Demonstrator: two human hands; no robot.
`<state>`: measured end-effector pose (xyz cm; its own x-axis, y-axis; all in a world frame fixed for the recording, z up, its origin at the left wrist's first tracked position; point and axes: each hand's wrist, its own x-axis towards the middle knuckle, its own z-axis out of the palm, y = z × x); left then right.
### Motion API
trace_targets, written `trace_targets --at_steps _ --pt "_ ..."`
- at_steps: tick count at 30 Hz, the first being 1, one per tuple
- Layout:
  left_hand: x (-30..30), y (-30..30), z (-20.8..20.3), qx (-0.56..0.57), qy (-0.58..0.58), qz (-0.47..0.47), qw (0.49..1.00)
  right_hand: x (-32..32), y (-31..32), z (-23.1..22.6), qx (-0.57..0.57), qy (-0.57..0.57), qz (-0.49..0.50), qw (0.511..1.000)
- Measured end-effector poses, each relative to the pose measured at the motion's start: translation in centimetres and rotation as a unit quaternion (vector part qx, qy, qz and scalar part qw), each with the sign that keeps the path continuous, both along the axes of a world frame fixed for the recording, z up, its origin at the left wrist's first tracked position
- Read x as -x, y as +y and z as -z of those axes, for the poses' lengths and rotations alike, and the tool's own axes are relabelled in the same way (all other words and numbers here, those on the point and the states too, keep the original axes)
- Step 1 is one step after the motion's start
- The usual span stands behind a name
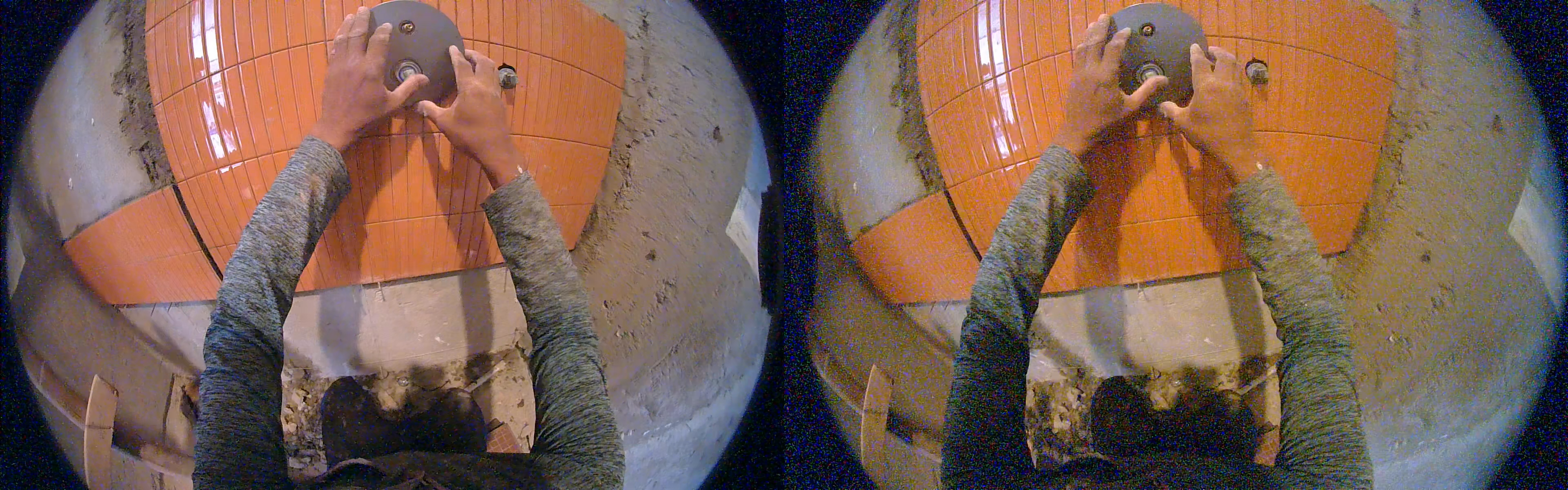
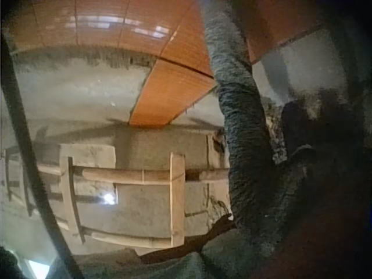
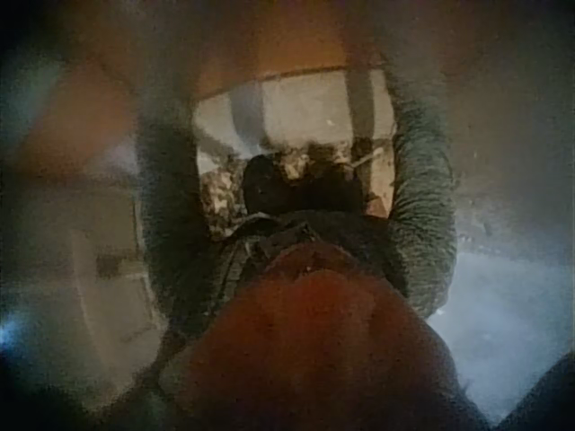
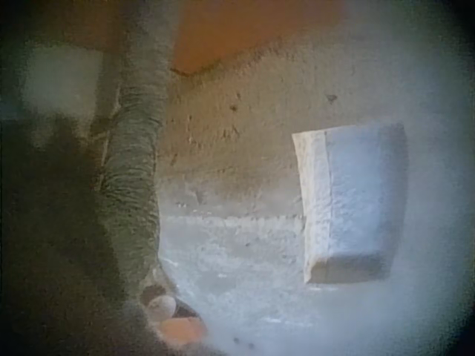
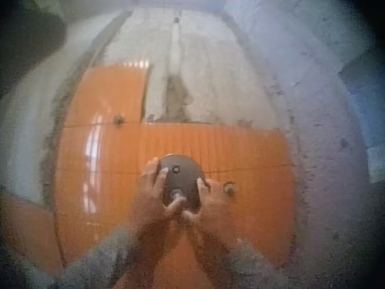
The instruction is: The person installs a shower head on a tiled wall by first connecting a metal pipe to the wall fixture, then attaching the shower head to the pipe, and finally securing the assembly with a screwdriver.
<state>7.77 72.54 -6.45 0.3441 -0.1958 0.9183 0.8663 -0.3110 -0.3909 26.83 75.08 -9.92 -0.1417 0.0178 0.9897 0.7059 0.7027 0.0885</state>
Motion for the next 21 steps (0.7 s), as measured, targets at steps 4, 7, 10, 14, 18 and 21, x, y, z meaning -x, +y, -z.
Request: trace_targets --at_steps 4,7,10,14,18,21 --pt "0.5 1.0 -0.5 -0.042 0.0 -0.041 0.998 0.3 -0.9 -0.3 0.02 0.005 -0.009 1.0" --pt "0.3 1.6 -0.7 -0.064 0.009 -0.047 0.997 0.3 -0.4 -0.1 -0.007 0.008 0.011 1.0" --pt "0.2 1.7 -0.7 -0.086 0.012 -0.057 0.995 0.3 -0.3 0.1 -0.01 0.01 0.012 1.0" --pt "-0.1 1.4 -0.4 -0.094 0.013 -0.048 0.994 0.3 -0.1 0.4 -0.013 0.01 0.012 1.0" --pt "0.0 1.7 -0.6 -0.081 0.006 -0.018 0.997 0.3 -0.1 0.1 0.002 0.018 -0.002 1.0" --pt "-0.4 0.3 -0.4 -0.038 0.005 -0.004 0.999 0.1 -0.2 0.2 0.014 0.023 -0.012 1.0"
